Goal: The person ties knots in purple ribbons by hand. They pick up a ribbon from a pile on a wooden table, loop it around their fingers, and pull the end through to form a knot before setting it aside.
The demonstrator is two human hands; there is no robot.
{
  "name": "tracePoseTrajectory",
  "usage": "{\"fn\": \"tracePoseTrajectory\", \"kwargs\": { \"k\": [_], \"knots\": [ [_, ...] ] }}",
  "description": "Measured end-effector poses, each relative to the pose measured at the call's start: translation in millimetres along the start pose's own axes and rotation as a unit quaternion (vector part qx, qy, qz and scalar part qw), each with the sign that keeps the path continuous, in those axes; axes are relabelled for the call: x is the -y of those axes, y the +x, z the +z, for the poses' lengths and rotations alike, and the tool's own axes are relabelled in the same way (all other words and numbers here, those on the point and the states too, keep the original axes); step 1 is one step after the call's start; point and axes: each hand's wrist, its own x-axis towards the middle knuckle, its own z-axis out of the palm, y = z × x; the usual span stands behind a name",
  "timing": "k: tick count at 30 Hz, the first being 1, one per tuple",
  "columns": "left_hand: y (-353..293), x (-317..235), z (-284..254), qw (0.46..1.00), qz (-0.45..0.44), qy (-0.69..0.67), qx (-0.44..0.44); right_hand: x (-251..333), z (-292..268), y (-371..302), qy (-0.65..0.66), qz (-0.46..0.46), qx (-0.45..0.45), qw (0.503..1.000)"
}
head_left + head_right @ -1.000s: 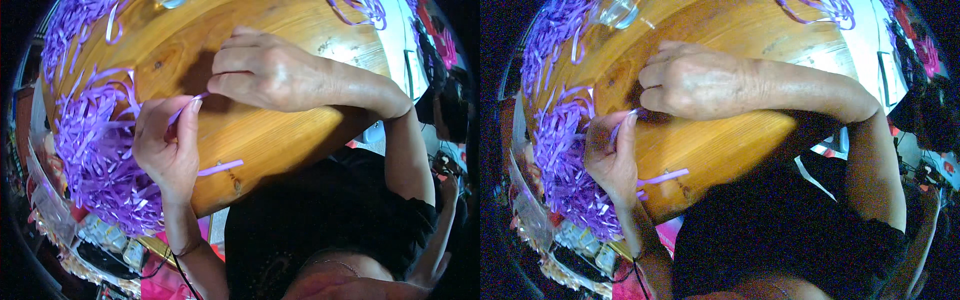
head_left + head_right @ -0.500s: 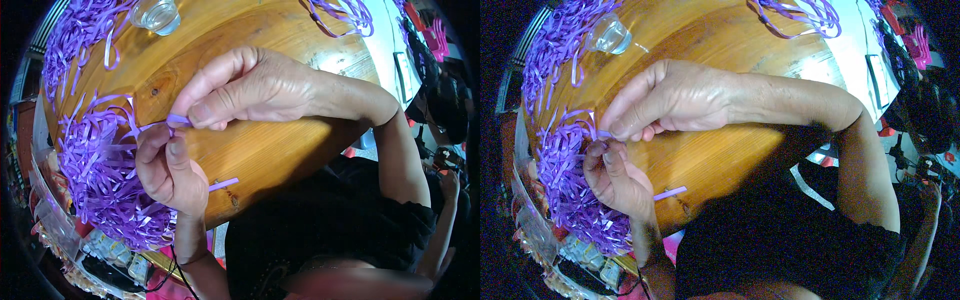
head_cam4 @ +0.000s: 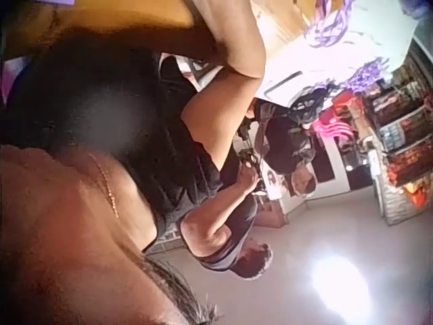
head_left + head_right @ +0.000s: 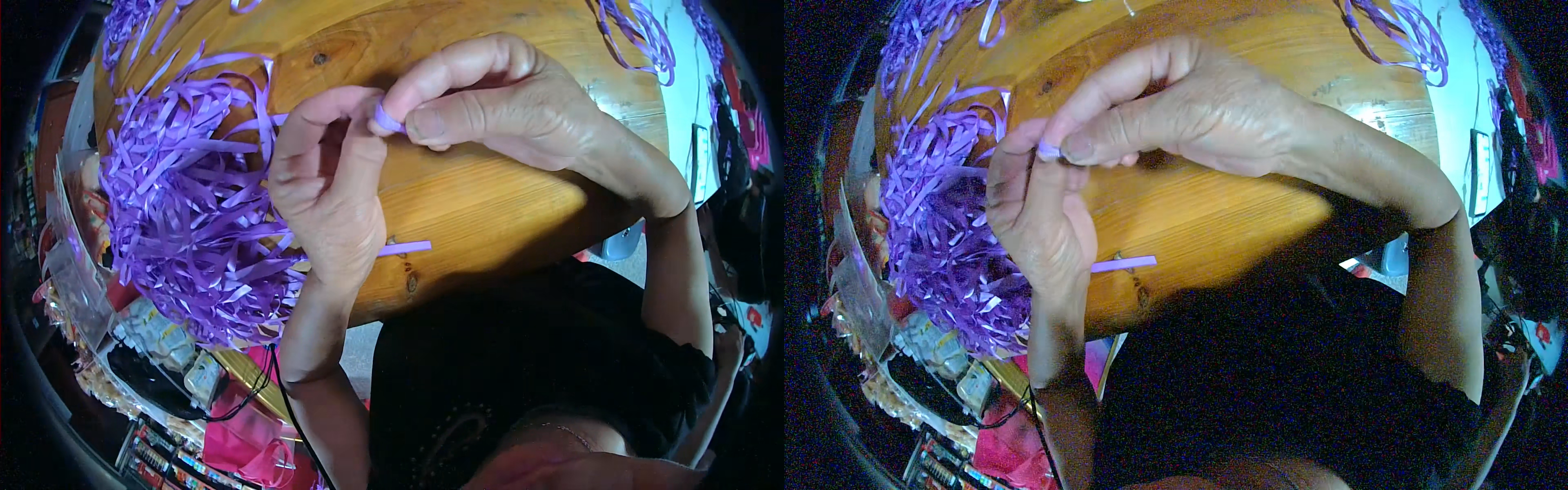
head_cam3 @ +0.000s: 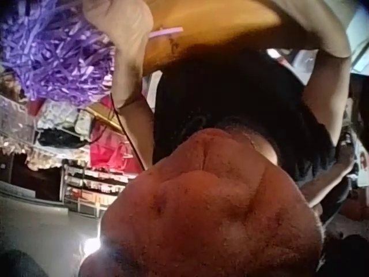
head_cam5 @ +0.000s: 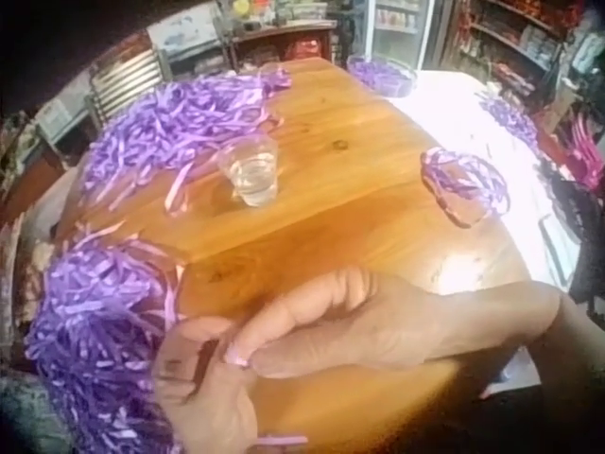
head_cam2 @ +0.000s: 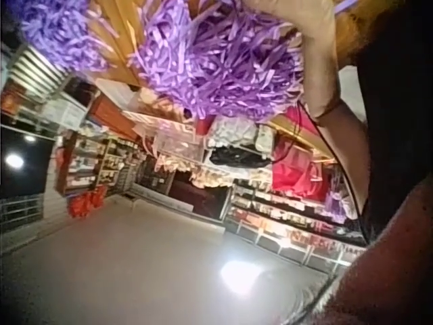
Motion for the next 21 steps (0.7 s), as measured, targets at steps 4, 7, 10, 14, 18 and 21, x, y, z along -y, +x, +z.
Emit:
{"fn": "tracePoseTrajectory", "kwargs": {
  "k": [4, 7, 10, 14, 18, 21],
  "knots": [
    [-2, 5, 0, 0.992, 0.058, 0.115, 0.010, -4, -2, 1, -0.129, -0.091, -0.018, 0.987],
    [-1, 11, 0, 0.973, 0.111, 0.204, -0.006, -11, -9, 5, -0.210, -0.191, -0.011, 0.959],
    [-2, 13, 1, 0.979, 0.086, 0.185, -0.007, -19, -10, 12, -0.261, -0.337, -0.012, 0.904],
    [-3, 12, 5, 0.984, 0.085, 0.158, -0.009, -8, -7, 9, -0.458, -0.347, -0.037, 0.818],
    [-4, 8, 9, 0.979, 0.082, 0.184, -0.020, 7, -4, -2, -0.551, -0.325, -0.023, 0.769],
    [-4, 4, 9, 0.984, 0.040, 0.171, -0.028, 3, -5, 0, -0.474, -0.305, -0.037, 0.825]
  ]
}}
